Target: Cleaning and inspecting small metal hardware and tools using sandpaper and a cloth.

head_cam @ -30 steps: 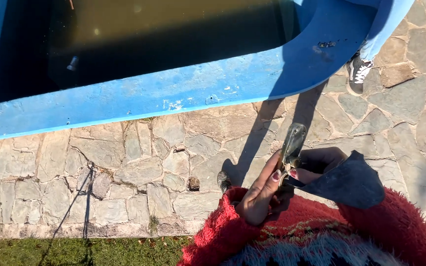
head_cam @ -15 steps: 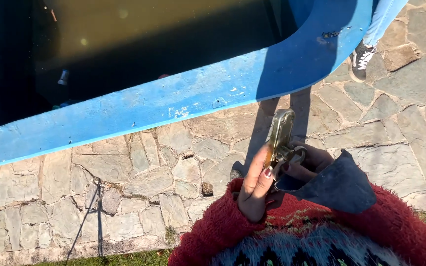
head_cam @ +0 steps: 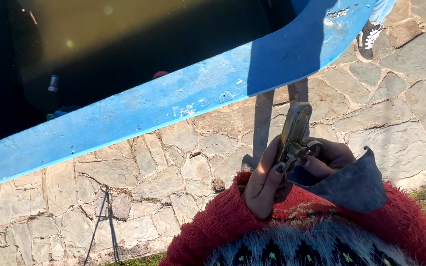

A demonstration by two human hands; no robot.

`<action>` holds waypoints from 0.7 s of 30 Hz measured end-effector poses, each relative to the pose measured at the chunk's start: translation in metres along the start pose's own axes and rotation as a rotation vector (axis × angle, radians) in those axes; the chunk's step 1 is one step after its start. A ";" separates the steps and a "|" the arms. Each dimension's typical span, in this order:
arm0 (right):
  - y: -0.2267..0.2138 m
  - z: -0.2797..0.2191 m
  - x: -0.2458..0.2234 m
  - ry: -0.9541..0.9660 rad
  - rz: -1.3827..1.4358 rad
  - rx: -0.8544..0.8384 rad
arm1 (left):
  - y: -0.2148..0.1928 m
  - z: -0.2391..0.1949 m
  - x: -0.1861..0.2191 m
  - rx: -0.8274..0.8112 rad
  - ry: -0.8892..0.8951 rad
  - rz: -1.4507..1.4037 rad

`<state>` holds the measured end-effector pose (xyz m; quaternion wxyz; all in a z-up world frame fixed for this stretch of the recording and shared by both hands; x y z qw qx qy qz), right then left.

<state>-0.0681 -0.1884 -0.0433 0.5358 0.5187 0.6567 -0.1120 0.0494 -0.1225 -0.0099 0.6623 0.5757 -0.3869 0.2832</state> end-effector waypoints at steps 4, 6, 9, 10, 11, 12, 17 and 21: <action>0.006 0.003 0.000 -0.054 0.016 0.006 | -0.002 0.001 0.010 -0.051 -0.028 0.029; 0.004 0.006 0.001 -0.124 0.004 -0.003 | -0.006 -0.001 0.012 -0.078 -0.008 0.060; 0.008 0.009 0.002 -0.147 -0.023 0.009 | -0.010 -0.001 0.018 -0.084 -0.004 0.076; 0.014 0.010 -0.003 -0.147 -0.024 0.011 | -0.011 0.000 0.021 -0.086 -0.004 0.074; 0.020 0.011 -0.007 -0.142 -0.028 0.016 | -0.012 0.001 0.023 -0.081 -0.009 0.097; 0.026 0.012 -0.010 -0.135 -0.030 0.023 | -0.014 0.000 0.025 -0.076 -0.016 0.120; 0.031 0.014 -0.005 -0.122 0.007 0.057 | -0.019 0.004 0.033 -0.055 -0.011 0.086; 0.031 0.013 -0.001 -0.095 0.013 0.090 | -0.024 0.005 0.034 0.040 -0.035 0.010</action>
Point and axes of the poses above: each hand's wrist, its own z-axis towards the middle knuckle, its own y-axis out of the palm, x = y × z, the point moved 10 cm from there along z, towards the middle knuckle, and after that the axes turned 2 degrees about y, right-handed, at the moved point
